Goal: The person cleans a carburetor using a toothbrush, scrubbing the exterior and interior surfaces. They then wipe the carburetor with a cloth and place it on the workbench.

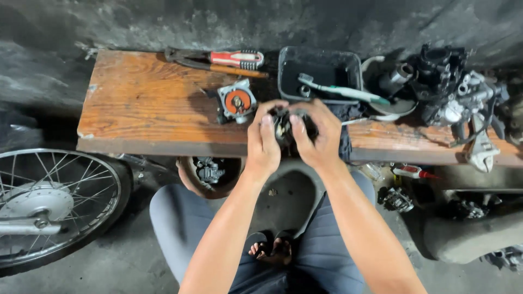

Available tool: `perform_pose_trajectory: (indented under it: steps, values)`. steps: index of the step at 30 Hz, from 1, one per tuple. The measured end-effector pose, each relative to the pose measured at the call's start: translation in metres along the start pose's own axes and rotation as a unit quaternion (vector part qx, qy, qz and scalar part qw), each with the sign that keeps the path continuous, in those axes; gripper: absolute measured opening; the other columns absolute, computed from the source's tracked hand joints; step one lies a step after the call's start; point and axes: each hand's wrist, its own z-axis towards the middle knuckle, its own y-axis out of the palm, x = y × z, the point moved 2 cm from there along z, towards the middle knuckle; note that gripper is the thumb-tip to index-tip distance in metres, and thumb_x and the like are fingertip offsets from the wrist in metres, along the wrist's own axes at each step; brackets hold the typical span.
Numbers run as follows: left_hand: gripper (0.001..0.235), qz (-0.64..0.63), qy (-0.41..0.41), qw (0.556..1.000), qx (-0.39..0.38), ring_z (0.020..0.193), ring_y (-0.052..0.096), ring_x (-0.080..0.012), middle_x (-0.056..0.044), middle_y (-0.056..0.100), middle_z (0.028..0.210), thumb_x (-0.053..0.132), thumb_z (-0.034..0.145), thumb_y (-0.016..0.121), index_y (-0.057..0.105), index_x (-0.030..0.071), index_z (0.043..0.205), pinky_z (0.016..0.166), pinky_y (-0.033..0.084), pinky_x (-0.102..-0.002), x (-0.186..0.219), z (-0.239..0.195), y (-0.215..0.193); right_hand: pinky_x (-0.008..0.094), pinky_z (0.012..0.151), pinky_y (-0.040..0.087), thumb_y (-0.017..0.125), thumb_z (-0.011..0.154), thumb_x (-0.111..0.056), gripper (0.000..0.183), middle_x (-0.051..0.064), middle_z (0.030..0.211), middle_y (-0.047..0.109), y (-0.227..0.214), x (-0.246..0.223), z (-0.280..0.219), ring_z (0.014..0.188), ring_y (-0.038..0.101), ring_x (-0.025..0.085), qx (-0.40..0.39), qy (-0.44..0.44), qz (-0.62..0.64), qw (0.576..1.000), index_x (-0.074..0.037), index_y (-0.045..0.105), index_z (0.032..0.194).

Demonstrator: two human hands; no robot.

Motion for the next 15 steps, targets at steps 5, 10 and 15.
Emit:
perform_pose_trajectory:
  steps: [5, 10, 15]
  values:
    - [0.054, 0.001, -0.022, 1.000, -0.008, 0.095, 0.071, -0.0218, -0.015, 0.075, 0.102, 0.038, 0.112, 0.023, 0.068, 0.009, 0.123, 0.092, 0.057, -0.039, 0.007, 0.011, 0.002, 0.041, 0.072, 0.056, 0.061, 0.102, -0.018, 0.021, 0.016, 0.089, 0.071, -0.001, 0.002, 0.007, 0.077, 0.071, 0.037, 0.011, 0.025, -0.001, 1.000, -0.002, 0.074, 0.104]
    - [0.054, 0.014, -0.047, 0.999, -0.014, 0.095, 0.072, -0.0284, -0.019, 0.074, 0.101, 0.034, 0.110, 0.023, 0.068, 0.004, 0.119, 0.094, 0.057, -0.043, 0.022, 0.018, 0.007, 0.040, 0.072, 0.058, 0.061, 0.102, -0.021, 0.023, 0.014, 0.090, 0.073, 0.003, 0.011, -0.003, 0.078, 0.073, 0.037, 0.029, 0.024, -0.028, 0.999, -0.002, 0.075, 0.104]
    - [0.056, -0.011, -0.049, 0.999, 0.000, 0.093, 0.070, -0.0209, -0.017, 0.075, 0.098, 0.036, 0.109, 0.025, 0.069, 0.003, 0.120, 0.093, 0.056, -0.041, 0.007, 0.017, 0.006, 0.041, 0.070, 0.057, 0.062, 0.099, -0.018, 0.021, 0.013, 0.082, 0.071, -0.002, 0.016, 0.001, 0.071, 0.071, 0.035, 0.024, 0.042, -0.028, 0.998, -0.002, 0.076, 0.101]
